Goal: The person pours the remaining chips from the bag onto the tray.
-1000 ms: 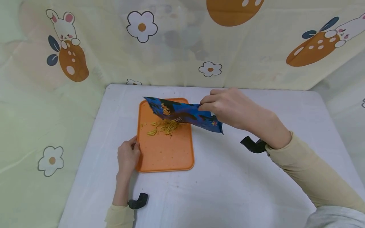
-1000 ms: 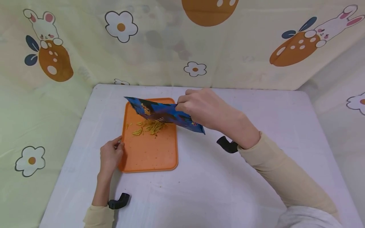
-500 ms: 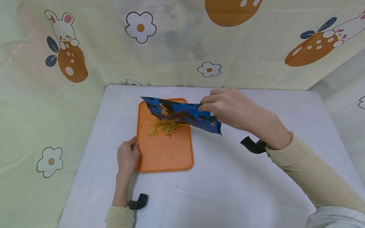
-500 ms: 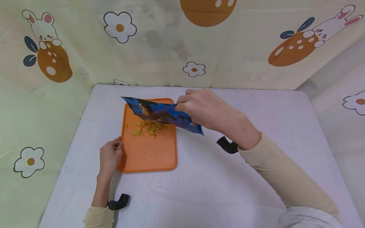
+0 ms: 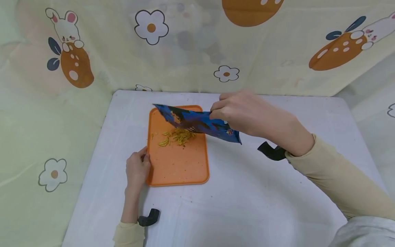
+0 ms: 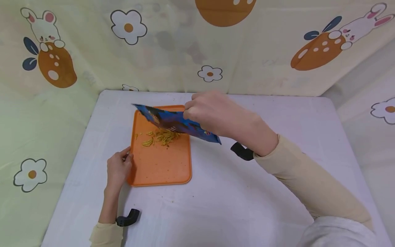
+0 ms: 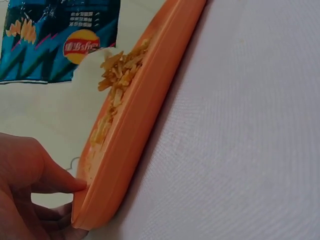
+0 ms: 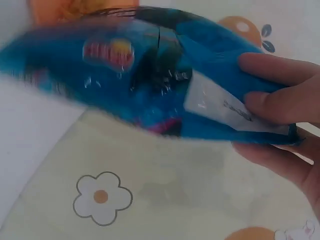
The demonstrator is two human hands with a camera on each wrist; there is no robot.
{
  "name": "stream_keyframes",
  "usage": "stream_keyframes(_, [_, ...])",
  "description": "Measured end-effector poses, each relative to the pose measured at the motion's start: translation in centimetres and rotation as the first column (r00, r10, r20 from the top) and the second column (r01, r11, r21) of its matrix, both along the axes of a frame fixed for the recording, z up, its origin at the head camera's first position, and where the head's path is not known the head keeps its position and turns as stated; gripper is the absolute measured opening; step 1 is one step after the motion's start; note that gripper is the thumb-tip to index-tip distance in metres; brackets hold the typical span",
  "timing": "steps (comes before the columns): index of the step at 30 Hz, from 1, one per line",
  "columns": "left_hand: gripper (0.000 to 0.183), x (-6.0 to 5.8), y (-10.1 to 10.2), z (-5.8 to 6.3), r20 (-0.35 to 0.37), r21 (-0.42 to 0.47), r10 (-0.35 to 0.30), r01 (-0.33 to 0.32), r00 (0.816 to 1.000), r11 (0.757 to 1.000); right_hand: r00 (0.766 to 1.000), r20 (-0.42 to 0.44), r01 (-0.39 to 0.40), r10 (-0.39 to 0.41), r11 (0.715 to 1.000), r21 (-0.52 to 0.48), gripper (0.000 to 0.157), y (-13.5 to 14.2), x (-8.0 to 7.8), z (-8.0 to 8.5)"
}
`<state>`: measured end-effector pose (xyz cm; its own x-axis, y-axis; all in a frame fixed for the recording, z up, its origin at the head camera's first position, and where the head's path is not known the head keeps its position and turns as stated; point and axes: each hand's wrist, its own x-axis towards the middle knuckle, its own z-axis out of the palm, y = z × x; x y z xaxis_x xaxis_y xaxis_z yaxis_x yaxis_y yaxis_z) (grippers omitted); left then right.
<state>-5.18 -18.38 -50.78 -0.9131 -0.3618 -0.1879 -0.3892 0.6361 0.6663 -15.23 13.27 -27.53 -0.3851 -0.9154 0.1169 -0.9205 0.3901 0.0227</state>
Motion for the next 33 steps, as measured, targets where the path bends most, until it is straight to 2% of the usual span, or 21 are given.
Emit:
stream_keyframes(3, [0.041, 0.07, -0.08, -0.14, -0.011, 0.008, -0.005, 0.005, 1.000, 1.000, 1.000, -0.011, -0.016, 0.016, 1.000, 0.005, 0.034, -0.02, -0.11, -0.19])
stream_keyframes(10, [0.039, 0.05, -0.36, -0.38, -0.067, 0.007, -0.032, 0.032, 0.997, 0.999, 1.000, -0.001, 0.007, -0.007, 1.000, -0.019, 0.034, 0.09, -0.08, -0.14])
stream_keyframes(24, [0.039, -0.02, -0.31, -0.38, -0.061, -0.012, -0.031, 0.030, 0.998, 0.999, 1.000, -0.004, -0.006, 0.006, 1.000, -0.023, 0.035, -0.13, -0.33, -0.50])
stream_keyframes(33, [0.039, 0.03, -0.28, -0.52, -0.069, -0.011, -0.026, 0.026, 0.997, 1.000, 1.000, 0.007, -0.003, 0.003, 0.998, -0.070, 0.037, 0.15, -0.19, -0.14])
